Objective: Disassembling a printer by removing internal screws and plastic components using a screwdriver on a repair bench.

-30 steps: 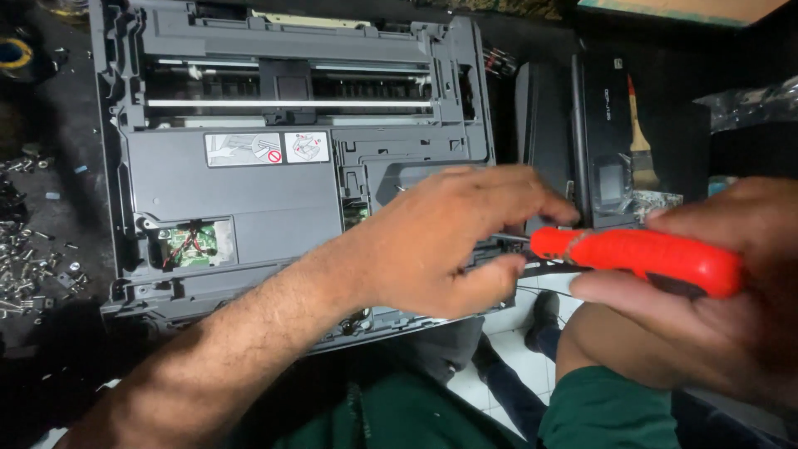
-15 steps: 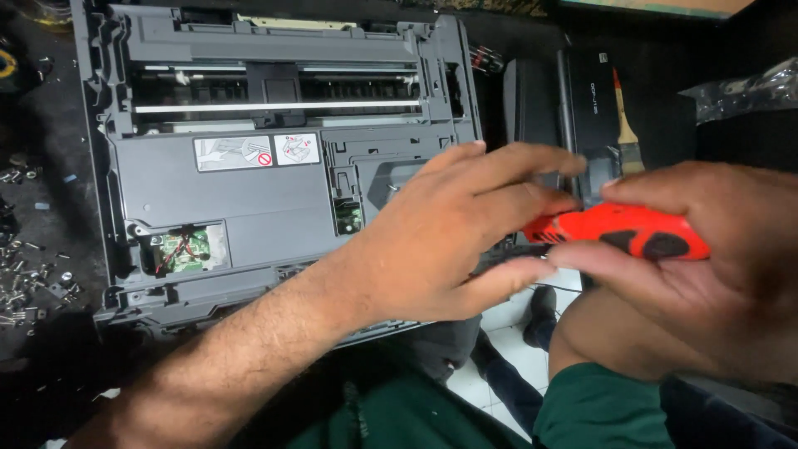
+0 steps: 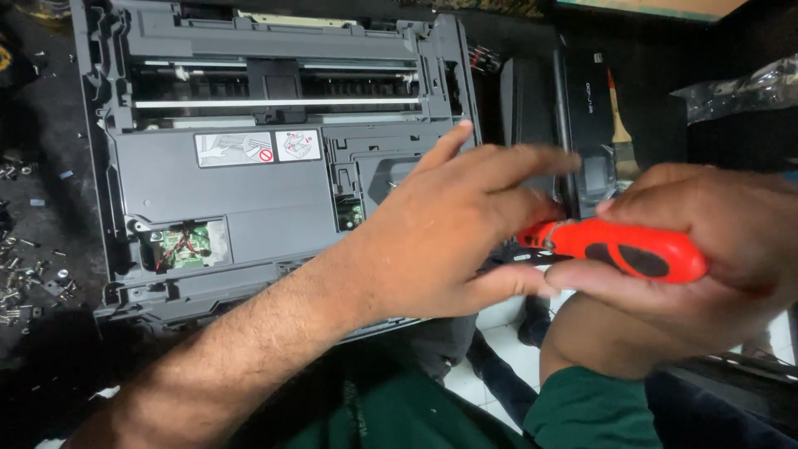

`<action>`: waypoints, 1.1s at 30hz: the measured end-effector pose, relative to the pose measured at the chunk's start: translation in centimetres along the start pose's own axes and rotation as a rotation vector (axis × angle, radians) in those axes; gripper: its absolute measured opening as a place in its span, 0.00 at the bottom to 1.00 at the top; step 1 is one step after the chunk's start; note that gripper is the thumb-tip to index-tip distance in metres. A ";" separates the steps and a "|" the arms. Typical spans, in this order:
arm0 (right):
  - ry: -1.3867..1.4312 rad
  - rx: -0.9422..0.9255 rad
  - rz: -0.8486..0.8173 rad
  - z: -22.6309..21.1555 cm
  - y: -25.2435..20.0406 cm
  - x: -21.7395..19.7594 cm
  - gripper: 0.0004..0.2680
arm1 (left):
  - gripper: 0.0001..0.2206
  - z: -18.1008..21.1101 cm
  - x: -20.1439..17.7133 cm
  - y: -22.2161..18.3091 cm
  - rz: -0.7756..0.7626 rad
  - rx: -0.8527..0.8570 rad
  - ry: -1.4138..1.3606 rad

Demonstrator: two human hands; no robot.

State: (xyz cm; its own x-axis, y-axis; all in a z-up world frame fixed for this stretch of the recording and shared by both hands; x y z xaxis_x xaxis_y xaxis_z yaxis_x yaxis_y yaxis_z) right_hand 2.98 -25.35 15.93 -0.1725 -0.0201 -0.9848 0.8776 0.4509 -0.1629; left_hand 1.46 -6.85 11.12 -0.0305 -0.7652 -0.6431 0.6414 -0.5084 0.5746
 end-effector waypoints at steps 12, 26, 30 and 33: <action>0.328 -0.459 0.074 -0.1 -3.4 -0.9 0.24 | 0.19 -0.2 1.1 0.1 -0.088 0.065 0.154; 0.546 -0.539 0.110 -3.9 0.1 -1.6 0.09 | 0.12 -0.1 1.8 0.6 -0.059 0.067 0.136; 0.675 -0.335 0.386 -6.6 -0.9 -1.8 0.10 | 0.11 -0.2 1.5 0.7 -0.091 0.083 0.119; 0.451 -0.091 0.469 -6.5 -1.8 -1.6 0.05 | 0.11 0.2 1.4 0.5 -0.144 0.101 0.096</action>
State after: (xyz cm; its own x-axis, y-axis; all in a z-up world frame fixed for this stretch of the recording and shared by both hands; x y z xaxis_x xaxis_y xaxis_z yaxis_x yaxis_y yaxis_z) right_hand -1.20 -20.37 18.20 0.0319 0.5640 -0.8252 0.8673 0.3947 0.3033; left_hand 1.58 -8.27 10.56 -0.0401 -0.6426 -0.7652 0.5549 -0.6512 0.5178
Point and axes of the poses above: each hand's wrist, its own y-axis towards the middle knuckle, its own x-axis out of the palm, z = x × y, the point moved 6 cm from there along y, towards the middle knuckle, and after that the axes turned 13 degrees about y, right-handed, at the moved point
